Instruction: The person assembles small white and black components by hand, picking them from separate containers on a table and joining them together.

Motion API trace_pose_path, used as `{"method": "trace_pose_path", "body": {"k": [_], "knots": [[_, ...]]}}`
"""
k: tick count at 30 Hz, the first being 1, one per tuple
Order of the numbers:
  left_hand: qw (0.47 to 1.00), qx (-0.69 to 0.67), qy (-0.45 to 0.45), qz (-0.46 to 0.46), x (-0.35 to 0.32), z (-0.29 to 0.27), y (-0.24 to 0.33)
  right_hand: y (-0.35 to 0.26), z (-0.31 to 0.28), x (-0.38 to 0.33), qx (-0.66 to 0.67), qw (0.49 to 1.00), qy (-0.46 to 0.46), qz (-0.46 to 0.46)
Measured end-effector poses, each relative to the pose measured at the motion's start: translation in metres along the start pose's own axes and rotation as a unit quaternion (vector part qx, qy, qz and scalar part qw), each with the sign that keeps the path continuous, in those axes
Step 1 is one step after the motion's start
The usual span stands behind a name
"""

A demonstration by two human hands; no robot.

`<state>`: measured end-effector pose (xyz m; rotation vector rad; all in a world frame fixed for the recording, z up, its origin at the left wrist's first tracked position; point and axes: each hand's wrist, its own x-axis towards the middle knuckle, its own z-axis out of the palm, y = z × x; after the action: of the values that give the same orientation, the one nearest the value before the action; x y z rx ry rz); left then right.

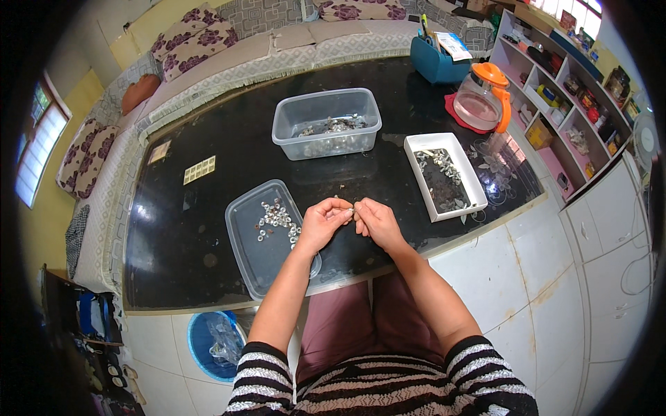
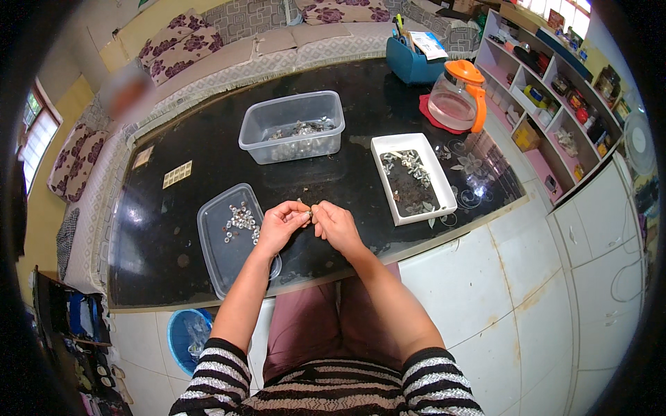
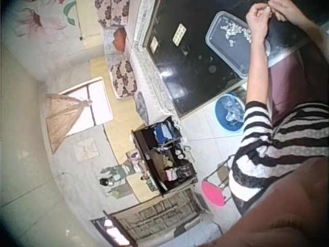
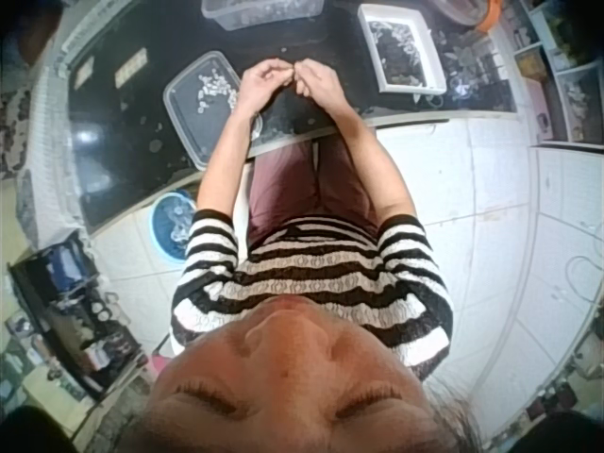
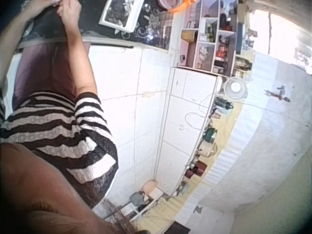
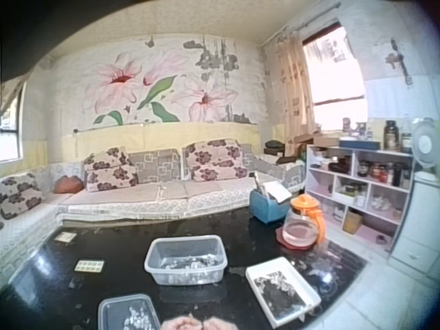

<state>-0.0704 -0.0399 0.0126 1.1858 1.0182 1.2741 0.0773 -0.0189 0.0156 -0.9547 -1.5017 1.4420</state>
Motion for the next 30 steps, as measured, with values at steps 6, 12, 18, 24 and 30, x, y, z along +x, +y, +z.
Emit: {"method": "trace_pose_path", "body": {"k": [6, 12, 18, 24, 30], "knots": [[1.0, -0.007, -0.004, 0.0, -0.001, 0.0022, 0.0022, -0.0021, 0.0012, -0.0007, -0.018, 1.0, 0.012, -0.018], [1.0, 0.006, -0.004, -0.005, -0.0003, 0.0001, -0.0006, -0.0037, 0.0025, -0.0016, -0.012, 0.999, 0.027, -0.02], [1.0, 0.009, 0.0, 0.004, -0.0004, 0.0002, -0.0005, -0.0008, 0.0014, 0.0001, -0.032, 0.999, 0.007, -0.009], [1.0, 0.004, -0.002, 0.005, -0.0018, 0.0029, 0.0028, -0.0011, 0.0008, 0.0001, -0.044, 0.999, -0.006, 0.015], [1.0, 0.025, -0.003, 0.004, -0.0018, 0.0027, 0.0029, 0.001, 0.0007, 0.001, -0.027, 1.0, 0.005, 0.004]]}}
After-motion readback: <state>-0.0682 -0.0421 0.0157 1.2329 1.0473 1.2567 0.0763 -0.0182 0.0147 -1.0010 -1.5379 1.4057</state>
